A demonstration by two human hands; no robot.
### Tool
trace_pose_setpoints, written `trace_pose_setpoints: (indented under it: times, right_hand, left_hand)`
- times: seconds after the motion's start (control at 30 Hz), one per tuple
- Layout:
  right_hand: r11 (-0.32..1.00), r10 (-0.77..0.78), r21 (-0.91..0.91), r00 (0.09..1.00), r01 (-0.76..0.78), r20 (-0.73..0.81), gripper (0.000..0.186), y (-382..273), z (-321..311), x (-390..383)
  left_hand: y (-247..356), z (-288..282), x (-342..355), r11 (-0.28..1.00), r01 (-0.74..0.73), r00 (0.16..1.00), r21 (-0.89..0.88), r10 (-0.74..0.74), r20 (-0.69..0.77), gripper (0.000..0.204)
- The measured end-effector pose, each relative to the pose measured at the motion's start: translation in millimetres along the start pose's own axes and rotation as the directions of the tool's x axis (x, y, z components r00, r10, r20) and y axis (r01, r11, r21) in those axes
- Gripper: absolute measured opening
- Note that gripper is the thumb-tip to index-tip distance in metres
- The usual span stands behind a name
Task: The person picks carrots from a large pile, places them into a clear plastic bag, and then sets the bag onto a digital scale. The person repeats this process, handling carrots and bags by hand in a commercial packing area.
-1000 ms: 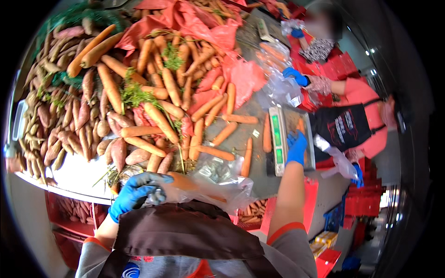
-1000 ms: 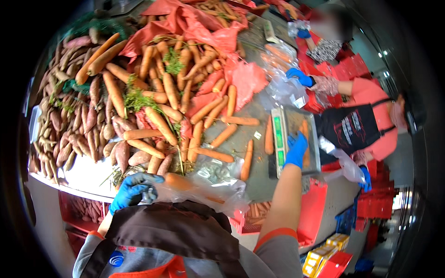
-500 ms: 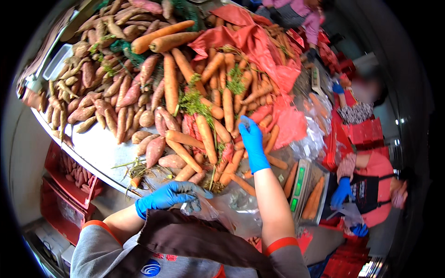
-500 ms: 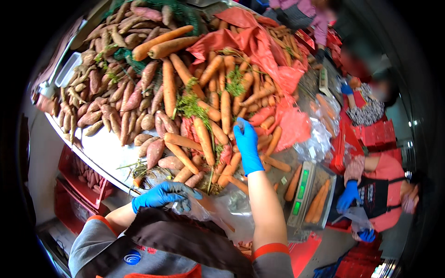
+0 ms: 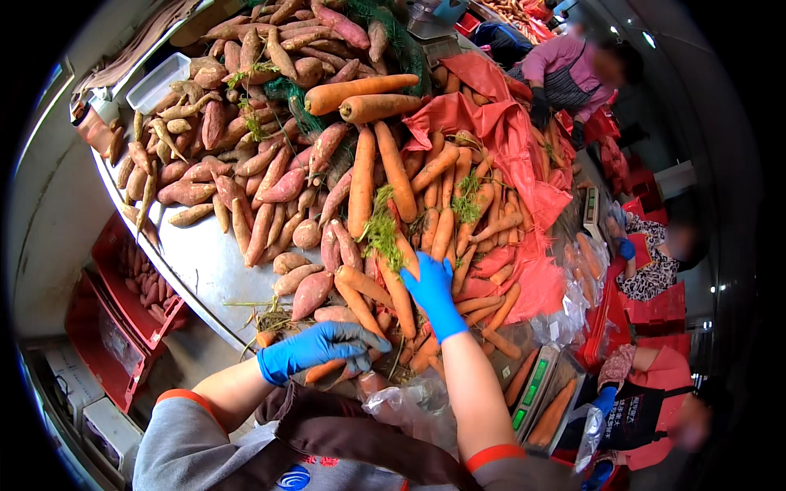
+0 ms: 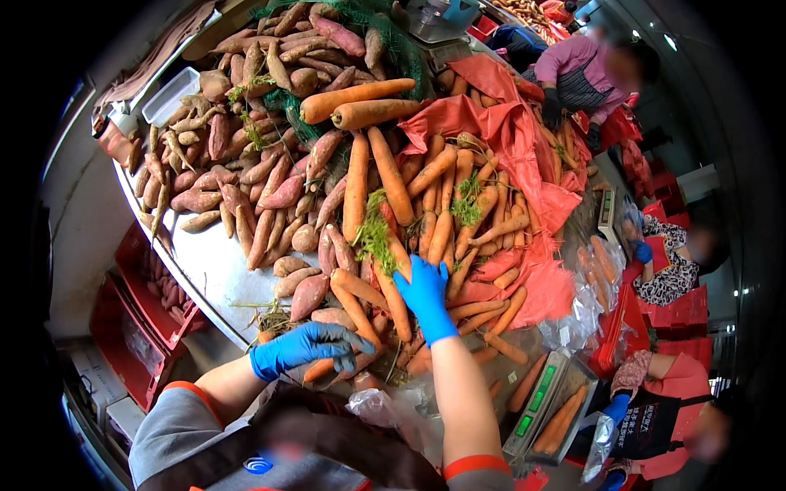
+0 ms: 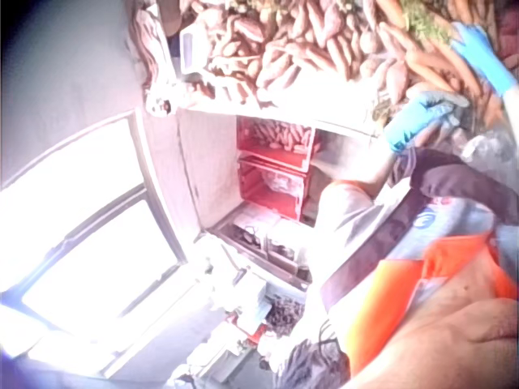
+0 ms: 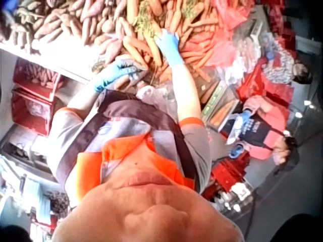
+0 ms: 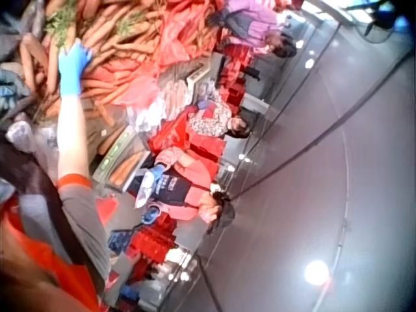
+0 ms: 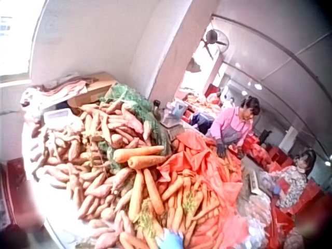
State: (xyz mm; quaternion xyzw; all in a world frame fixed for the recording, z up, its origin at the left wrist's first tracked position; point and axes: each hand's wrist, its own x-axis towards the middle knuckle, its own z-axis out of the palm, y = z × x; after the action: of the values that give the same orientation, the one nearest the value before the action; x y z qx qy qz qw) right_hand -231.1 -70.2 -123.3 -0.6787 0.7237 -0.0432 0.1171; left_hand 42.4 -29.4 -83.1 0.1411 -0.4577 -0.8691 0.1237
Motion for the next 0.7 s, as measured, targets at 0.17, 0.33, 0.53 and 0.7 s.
trace_pose_setpoints:
  times: [0.17, 0.33, 0.53, 0.7]
  right_hand:
    - [1.000, -0.007, -0.014, 0.990, 0.005, -0.143, 0.042, 26, 1, -69]
    - [0.934, 0.205, 0.310, 0.977, -0.177, -0.061, 0.052, 66, 18, -152]
    - [0.629, 0.449, 0.728, 0.892, -0.274, -0.052, 0.044, 56, 20, -221]
    - [0.518, 0.510, 0.814, 0.859, -0.264, -0.046, 0.035, 24, 16, -240]
  left_hand:
    - [10, -51, 35, 0.982, -0.183, 0.890, 0.056, 0.189, -0.415, 0.029]
    - [39, -125, 99, 0.766, -0.266, 0.485, 0.585, 0.631, -0.606, 0.035]
    - [39, -118, 142, 0.273, 0.551, 0.416, 0.788, 0.729, -0.543, 0.103]
    - [30, -112, 149, 0.303, 0.547, 0.398, 0.780, 0.726, -0.561, 0.104]
